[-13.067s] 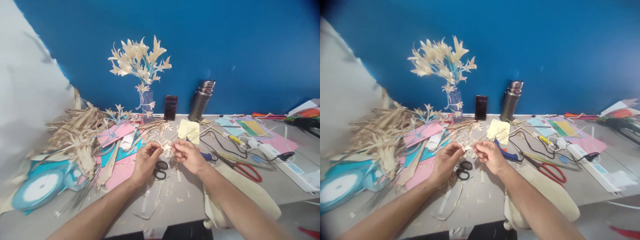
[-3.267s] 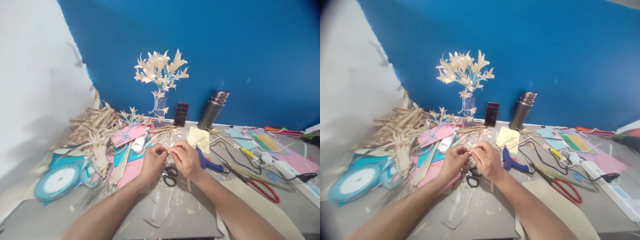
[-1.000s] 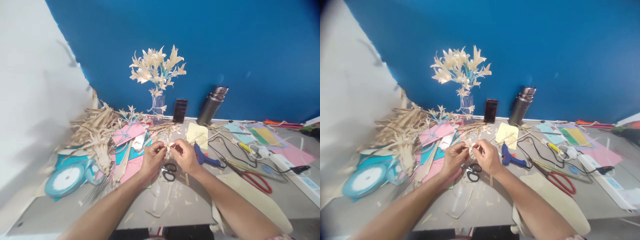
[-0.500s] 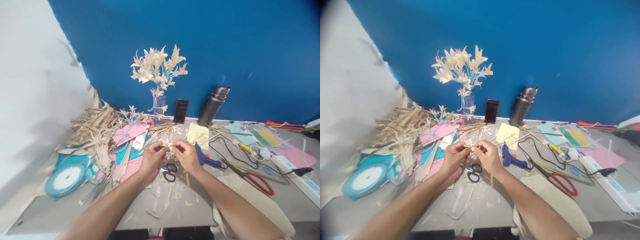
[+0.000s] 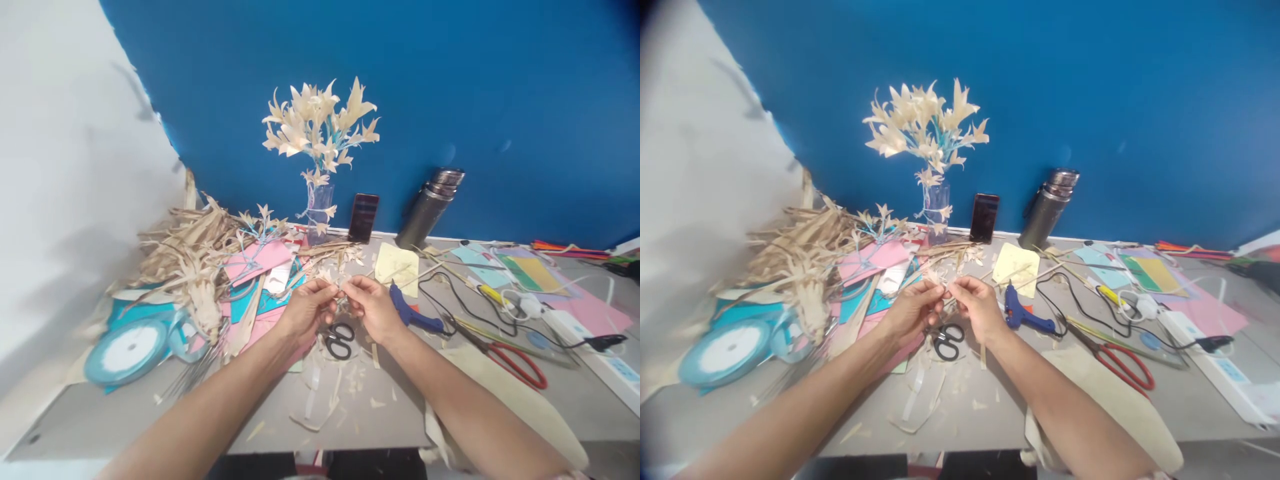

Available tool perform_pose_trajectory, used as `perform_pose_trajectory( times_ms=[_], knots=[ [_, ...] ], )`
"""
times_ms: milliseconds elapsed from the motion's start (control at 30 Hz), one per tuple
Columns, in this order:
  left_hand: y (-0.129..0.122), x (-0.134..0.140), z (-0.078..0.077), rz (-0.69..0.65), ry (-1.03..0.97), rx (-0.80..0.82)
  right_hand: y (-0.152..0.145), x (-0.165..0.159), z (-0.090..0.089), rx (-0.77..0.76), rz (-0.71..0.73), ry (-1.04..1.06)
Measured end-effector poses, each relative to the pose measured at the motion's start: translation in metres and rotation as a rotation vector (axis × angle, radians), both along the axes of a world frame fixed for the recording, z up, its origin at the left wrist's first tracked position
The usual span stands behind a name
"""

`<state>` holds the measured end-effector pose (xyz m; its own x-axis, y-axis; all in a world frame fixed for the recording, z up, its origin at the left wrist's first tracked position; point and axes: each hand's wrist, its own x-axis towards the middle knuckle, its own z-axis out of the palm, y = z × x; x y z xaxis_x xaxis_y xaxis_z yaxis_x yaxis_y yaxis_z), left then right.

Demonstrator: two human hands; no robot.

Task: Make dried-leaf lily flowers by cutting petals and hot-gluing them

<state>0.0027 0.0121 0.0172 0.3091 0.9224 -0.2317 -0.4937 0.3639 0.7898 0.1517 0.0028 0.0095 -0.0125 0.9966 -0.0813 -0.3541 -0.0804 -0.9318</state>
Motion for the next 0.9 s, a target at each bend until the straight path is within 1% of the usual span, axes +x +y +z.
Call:
perform_pose_trajectory(
  times_ms=[100, 200, 267, 367, 467, 567, 667, 767, 833, 900],
  knots=[
    [0.001, 0.0, -0.001, -0.012, -0.027, -0.013, -0.001, -0.001, -0.001, 0.036, 0.035, -0.026],
    [0.002, 0.0, -0.001, -0.002, -0.008, -0.005, -0.001, 0.0, 0.002, 0.048, 0.065, -0.036],
    [0.002, 0.0, 0.0, 0.033, 0.036, 0.051, 0.001, 0.002, 0.005, 0.009, 0.073, -0.025],
    [0.0, -0.001, 0.003, 0.12, 0.15, 0.164, 0.003, 0.006, 0.007, -0.046, 0.078, 0.02],
    [-0.002, -0.001, 0.005, 0.155, 0.256, 0.218, 0.005, 0.01, 0.009, -0.017, 0.07, -0.032],
    [-0.002, -0.001, 0.003, 0.137, 0.218, 0.207, 0.005, 0.013, 0.013, -0.004, 0.067, -0.079],
    [0.001, -0.002, 0.001, 0.134, 0.147, 0.158, 0.006, 0.014, 0.016, -0.029, 0.077, -0.001],
    [0.004, -0.004, -0.001, 0.137, 0.199, 0.132, 0.006, 0.015, 0.017, -0.035, 0.084, 0.039],
    [0.004, -0.004, -0.003, 0.127, 0.235, 0.13, 0.005, 0.015, 0.017, -0.018, 0.083, 0.029],
    [0.004, -0.005, -0.005, 0.11, 0.23, 0.132, 0.005, 0.014, 0.015, 0.0, 0.083, 0.006]
  ],
)
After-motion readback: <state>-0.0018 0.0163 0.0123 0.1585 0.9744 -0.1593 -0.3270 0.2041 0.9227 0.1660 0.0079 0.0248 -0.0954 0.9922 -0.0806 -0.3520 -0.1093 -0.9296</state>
